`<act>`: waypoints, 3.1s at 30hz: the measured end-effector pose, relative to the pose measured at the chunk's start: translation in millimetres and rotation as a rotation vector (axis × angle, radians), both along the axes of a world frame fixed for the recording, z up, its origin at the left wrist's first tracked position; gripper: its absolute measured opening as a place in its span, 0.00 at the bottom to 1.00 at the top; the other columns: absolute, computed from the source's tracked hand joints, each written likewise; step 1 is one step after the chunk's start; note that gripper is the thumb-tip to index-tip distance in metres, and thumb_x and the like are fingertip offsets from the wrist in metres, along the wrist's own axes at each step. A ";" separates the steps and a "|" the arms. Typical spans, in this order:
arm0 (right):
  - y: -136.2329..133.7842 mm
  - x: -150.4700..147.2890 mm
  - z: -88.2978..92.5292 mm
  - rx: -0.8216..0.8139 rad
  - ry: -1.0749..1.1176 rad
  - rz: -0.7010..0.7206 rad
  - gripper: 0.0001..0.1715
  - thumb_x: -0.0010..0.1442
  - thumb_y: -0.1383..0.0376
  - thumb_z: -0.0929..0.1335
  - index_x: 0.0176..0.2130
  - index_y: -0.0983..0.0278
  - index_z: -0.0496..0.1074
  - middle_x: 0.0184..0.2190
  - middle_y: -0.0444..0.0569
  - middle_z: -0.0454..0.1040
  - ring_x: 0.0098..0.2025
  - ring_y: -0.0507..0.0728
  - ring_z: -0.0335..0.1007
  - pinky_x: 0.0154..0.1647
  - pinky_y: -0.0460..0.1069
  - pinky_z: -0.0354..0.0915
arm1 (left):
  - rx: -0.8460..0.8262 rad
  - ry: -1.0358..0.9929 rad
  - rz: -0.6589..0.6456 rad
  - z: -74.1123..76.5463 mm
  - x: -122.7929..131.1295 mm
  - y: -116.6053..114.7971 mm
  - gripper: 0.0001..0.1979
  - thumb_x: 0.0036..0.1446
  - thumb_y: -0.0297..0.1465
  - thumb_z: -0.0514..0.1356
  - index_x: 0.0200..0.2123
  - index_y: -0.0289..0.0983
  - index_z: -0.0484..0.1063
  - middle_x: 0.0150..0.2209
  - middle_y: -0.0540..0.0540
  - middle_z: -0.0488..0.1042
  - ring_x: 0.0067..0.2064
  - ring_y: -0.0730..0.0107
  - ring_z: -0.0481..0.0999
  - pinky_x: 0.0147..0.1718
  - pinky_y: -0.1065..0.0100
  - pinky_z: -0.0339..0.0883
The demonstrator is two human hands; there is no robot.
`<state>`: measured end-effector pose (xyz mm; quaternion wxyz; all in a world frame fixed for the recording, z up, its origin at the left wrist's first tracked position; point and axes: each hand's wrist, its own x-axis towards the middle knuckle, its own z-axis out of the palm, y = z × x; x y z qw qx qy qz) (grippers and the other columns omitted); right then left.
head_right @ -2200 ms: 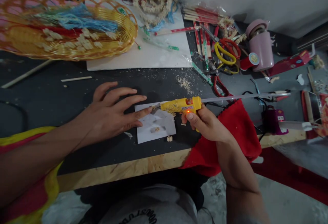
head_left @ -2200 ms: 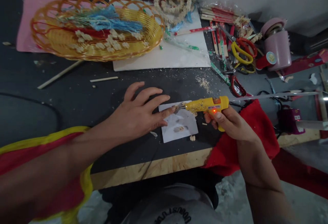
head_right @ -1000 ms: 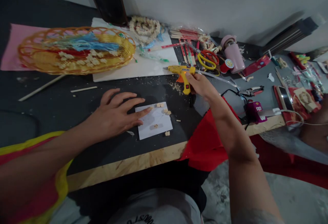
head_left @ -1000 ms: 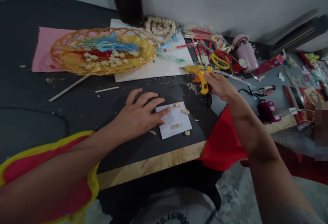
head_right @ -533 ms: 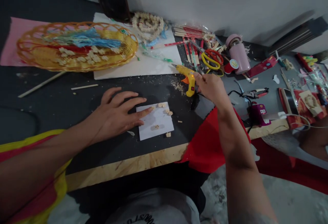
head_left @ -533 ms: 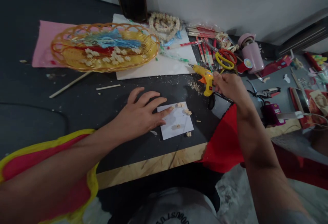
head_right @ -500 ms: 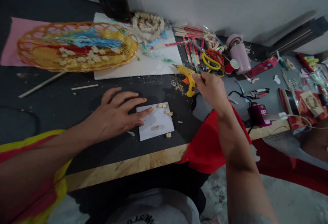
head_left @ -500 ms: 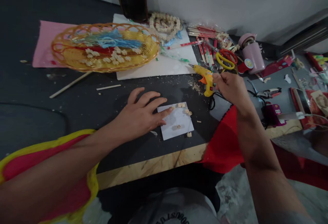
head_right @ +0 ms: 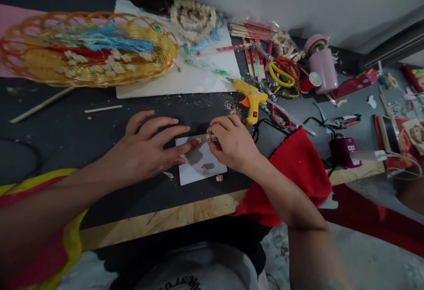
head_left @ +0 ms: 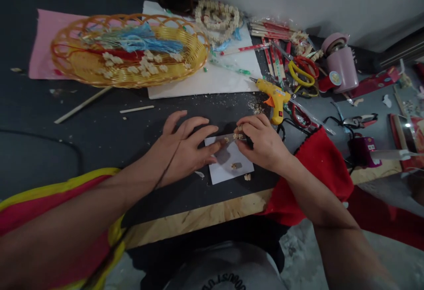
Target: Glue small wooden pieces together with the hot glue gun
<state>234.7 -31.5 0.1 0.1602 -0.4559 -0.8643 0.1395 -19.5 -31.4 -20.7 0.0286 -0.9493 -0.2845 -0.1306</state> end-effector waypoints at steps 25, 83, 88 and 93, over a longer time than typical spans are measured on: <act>-4.1 -6.0 -5.4 0.011 0.023 0.024 0.08 0.67 0.66 0.66 0.39 0.63 0.75 0.45 0.55 0.78 0.47 0.62 0.68 0.52 0.60 0.67 | 0.030 -0.053 0.000 1.8 2.3 -0.4 0.10 0.65 0.41 0.59 0.44 0.43 0.76 0.55 0.43 0.75 0.60 0.50 0.68 0.62 0.40 0.57; -5.0 -1.2 -10.9 -0.002 0.075 0.030 0.06 0.66 0.67 0.67 0.41 0.63 0.75 0.43 0.54 0.78 0.46 0.61 0.70 0.50 0.58 0.67 | -0.048 0.027 0.063 6.4 2.3 -3.7 0.13 0.67 0.42 0.57 0.51 0.46 0.73 0.58 0.47 0.72 0.63 0.54 0.64 0.65 0.41 0.51; -6.4 -3.4 -11.2 -0.031 0.054 -0.004 0.07 0.67 0.66 0.66 0.39 0.62 0.75 0.44 0.53 0.79 0.47 0.61 0.70 0.49 0.59 0.67 | -0.033 0.040 0.041 7.3 1.7 -3.0 0.12 0.67 0.41 0.58 0.50 0.47 0.74 0.59 0.47 0.72 0.63 0.52 0.65 0.64 0.40 0.51; -6.9 -3.6 -11.7 -0.028 0.046 -0.012 0.06 0.67 0.66 0.66 0.39 0.61 0.75 0.44 0.53 0.79 0.48 0.61 0.70 0.50 0.59 0.67 | -0.054 0.024 0.053 9.2 3.1 -4.6 0.12 0.67 0.39 0.58 0.51 0.45 0.74 0.58 0.46 0.72 0.63 0.53 0.65 0.65 0.40 0.51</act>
